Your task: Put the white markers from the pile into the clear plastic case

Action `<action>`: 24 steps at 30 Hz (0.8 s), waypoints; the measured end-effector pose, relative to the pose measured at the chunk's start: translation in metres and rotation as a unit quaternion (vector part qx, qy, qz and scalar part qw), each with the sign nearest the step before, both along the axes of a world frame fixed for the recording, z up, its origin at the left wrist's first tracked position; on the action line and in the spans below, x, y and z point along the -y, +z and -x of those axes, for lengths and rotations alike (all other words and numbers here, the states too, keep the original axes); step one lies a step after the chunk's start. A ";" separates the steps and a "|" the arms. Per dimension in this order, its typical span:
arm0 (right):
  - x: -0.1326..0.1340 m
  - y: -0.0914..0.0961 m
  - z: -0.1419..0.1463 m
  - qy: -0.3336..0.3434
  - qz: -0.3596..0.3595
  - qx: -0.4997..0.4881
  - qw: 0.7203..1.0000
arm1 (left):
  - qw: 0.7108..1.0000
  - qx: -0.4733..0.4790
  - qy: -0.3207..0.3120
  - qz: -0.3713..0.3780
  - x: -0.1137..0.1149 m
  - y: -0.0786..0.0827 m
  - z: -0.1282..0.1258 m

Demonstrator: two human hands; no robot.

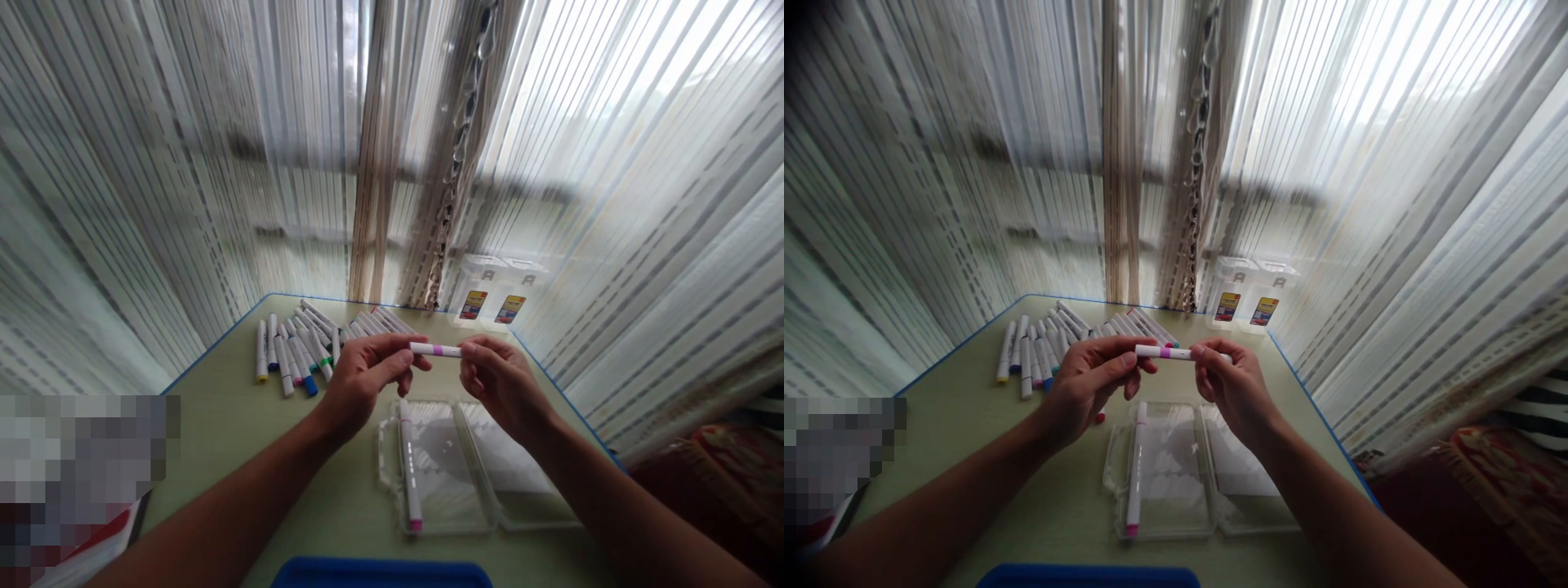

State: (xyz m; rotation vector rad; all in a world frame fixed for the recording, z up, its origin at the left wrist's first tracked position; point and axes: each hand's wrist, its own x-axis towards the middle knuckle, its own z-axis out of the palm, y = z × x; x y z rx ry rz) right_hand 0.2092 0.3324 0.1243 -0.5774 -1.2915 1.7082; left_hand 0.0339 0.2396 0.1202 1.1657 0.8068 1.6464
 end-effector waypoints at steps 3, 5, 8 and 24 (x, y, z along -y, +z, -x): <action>0.000 0.000 -0.001 -0.001 0.003 -0.005 1.000 | 1.000 -0.004 0.003 -0.005 0.000 0.000 -0.001; 0.000 0.000 -0.002 -0.001 0.002 -0.007 1.000 | 1.000 -0.006 0.005 -0.008 0.000 0.001 -0.001; 0.000 0.000 -0.002 -0.002 -0.001 -0.011 1.000 | 1.000 -0.012 0.005 -0.010 0.000 0.001 -0.002; -0.001 0.000 -0.003 0.000 -0.013 -0.017 1.000 | 1.000 -0.001 -0.015 -0.008 0.002 0.000 0.000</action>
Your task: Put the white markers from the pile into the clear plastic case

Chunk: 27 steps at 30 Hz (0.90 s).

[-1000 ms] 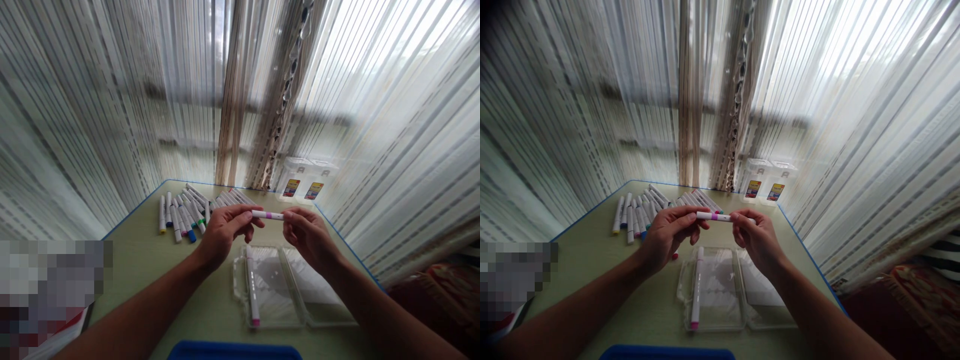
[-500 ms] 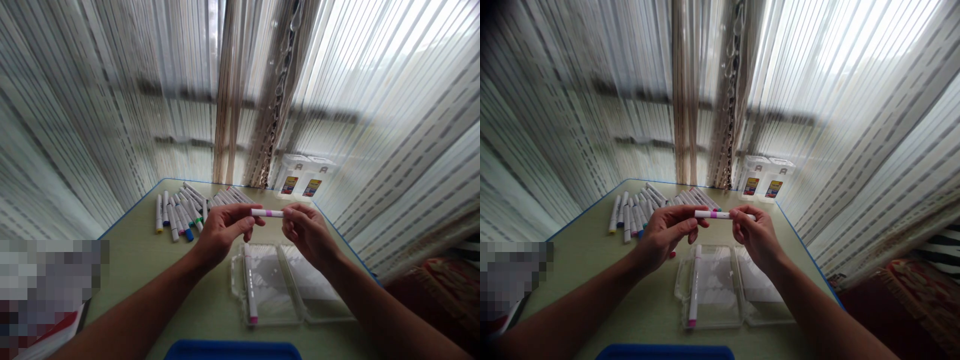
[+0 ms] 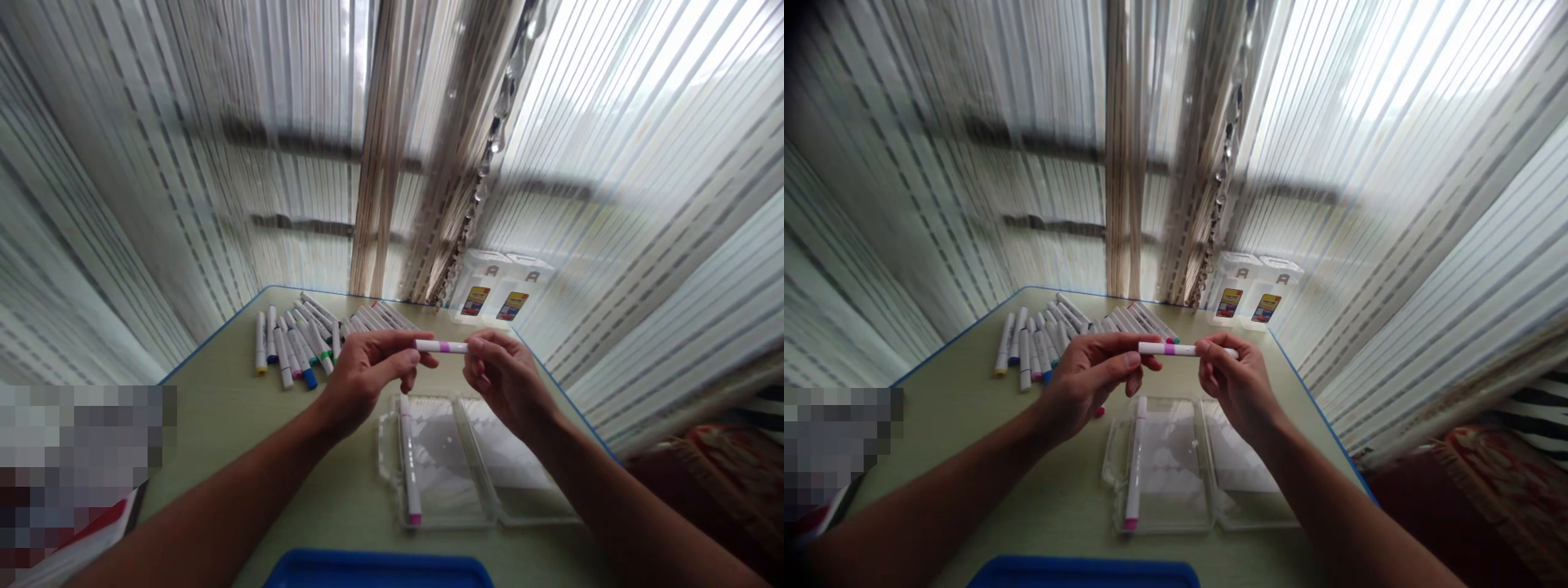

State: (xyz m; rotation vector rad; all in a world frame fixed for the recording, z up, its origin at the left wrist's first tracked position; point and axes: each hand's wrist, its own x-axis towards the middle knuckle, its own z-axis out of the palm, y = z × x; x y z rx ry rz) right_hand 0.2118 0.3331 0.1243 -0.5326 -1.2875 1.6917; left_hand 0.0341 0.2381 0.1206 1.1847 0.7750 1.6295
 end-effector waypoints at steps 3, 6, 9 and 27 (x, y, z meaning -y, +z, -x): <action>0.000 0.001 0.000 -0.002 -0.002 -0.001 1.000 | 1.000 0.001 -0.002 0.007 0.000 0.001 -0.001; 0.001 0.002 0.001 -0.005 -0.011 -0.007 1.000 | 1.000 0.021 -0.015 0.016 0.000 0.002 -0.001; 0.002 0.003 0.001 -0.003 -0.019 -0.008 1.000 | 0.998 0.047 -0.040 0.034 -0.002 0.002 0.000; 0.000 0.002 -0.002 0.008 -0.020 -0.013 1.000 | 0.997 0.024 -0.057 0.040 -0.002 0.002 0.001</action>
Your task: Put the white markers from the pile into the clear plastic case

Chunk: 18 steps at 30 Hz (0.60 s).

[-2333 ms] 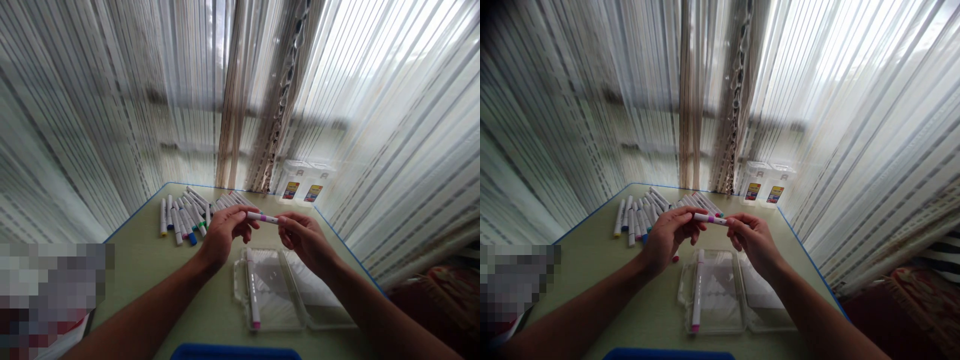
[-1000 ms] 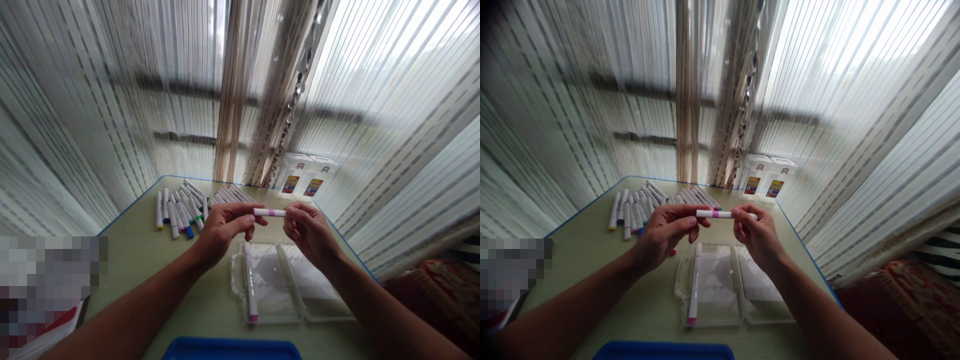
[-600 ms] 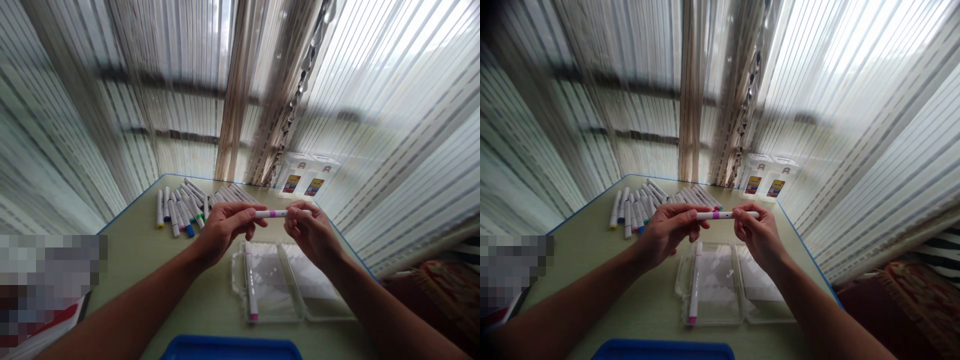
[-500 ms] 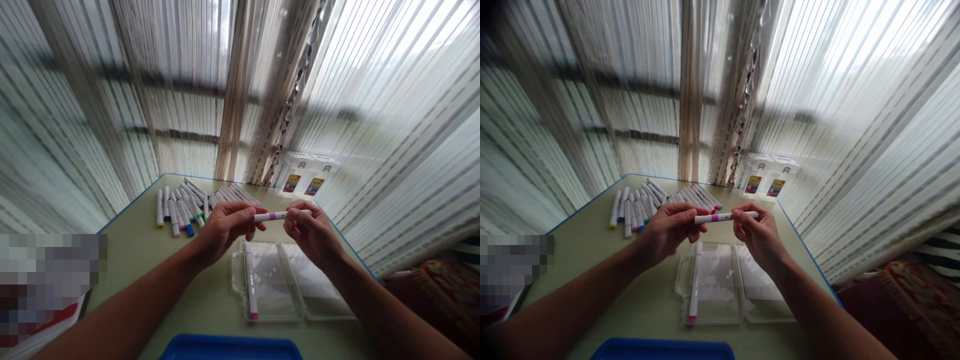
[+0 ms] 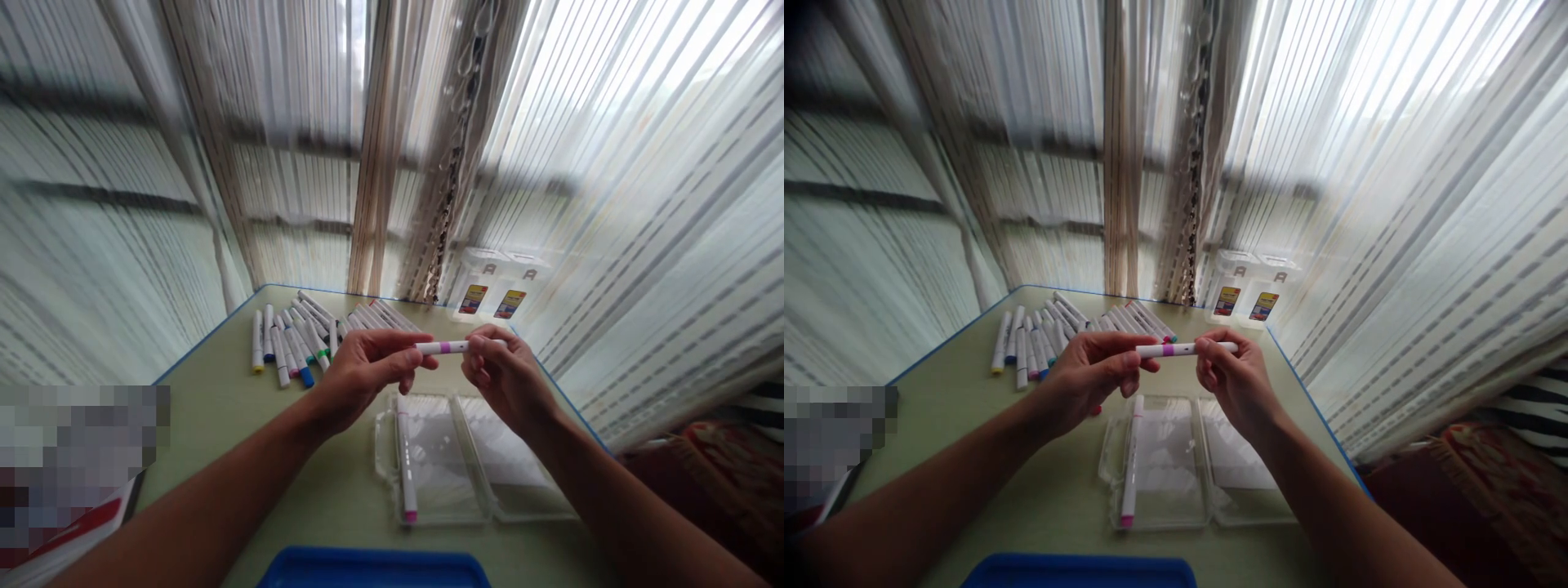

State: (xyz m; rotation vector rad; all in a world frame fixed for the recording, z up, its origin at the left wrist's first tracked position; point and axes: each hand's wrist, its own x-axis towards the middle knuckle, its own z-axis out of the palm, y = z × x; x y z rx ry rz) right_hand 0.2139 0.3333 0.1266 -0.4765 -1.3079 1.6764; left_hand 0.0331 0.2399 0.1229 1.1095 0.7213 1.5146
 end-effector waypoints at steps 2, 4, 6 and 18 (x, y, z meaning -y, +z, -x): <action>0.000 0.000 0.000 -0.006 -0.009 0.002 1.000 | 0.999 -0.018 0.028 0.006 0.000 0.001 0.000; 0.001 0.001 0.000 -0.016 -0.020 0.007 1.000 | 0.997 -0.037 0.059 0.017 -0.001 0.002 -0.001; 0.001 0.001 0.001 -0.030 -0.033 0.013 0.999 | 0.994 -0.050 0.088 0.034 -0.003 0.002 -0.002; 0.003 -0.002 0.001 -0.041 -0.058 0.029 0.997 | 0.990 -0.096 0.103 0.027 -0.006 -0.004 -0.001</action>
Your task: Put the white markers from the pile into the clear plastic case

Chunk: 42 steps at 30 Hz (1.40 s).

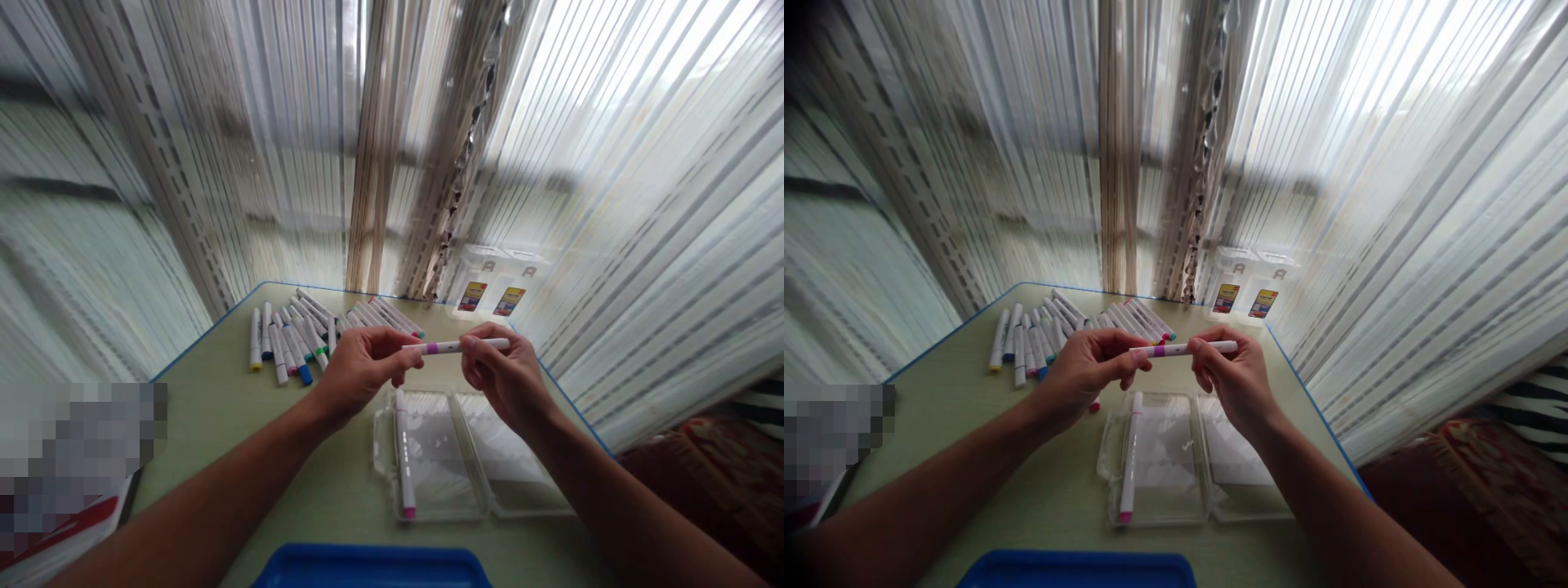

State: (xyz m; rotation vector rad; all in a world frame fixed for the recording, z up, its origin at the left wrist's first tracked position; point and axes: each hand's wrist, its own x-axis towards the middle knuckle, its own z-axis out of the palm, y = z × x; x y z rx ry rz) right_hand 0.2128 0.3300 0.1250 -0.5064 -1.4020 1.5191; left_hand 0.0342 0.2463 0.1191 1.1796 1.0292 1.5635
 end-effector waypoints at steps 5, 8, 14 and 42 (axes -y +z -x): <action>0.000 -0.001 0.000 0.007 -0.003 0.006 1.000 | 1.000 -0.012 0.010 0.004 0.001 0.003 -0.001; 0.000 -0.003 0.000 0.009 -0.013 0.013 1.000 | 1.000 -0.019 0.005 0.006 0.000 0.002 -0.001; 0.000 -0.006 -0.001 0.013 -0.023 0.030 0.999 | 0.999 -0.041 0.001 0.017 -0.001 -0.001 0.000; 0.003 -0.001 0.000 0.030 -0.086 0.202 0.975 | 0.994 -0.102 0.044 -0.003 -0.001 0.001 -0.001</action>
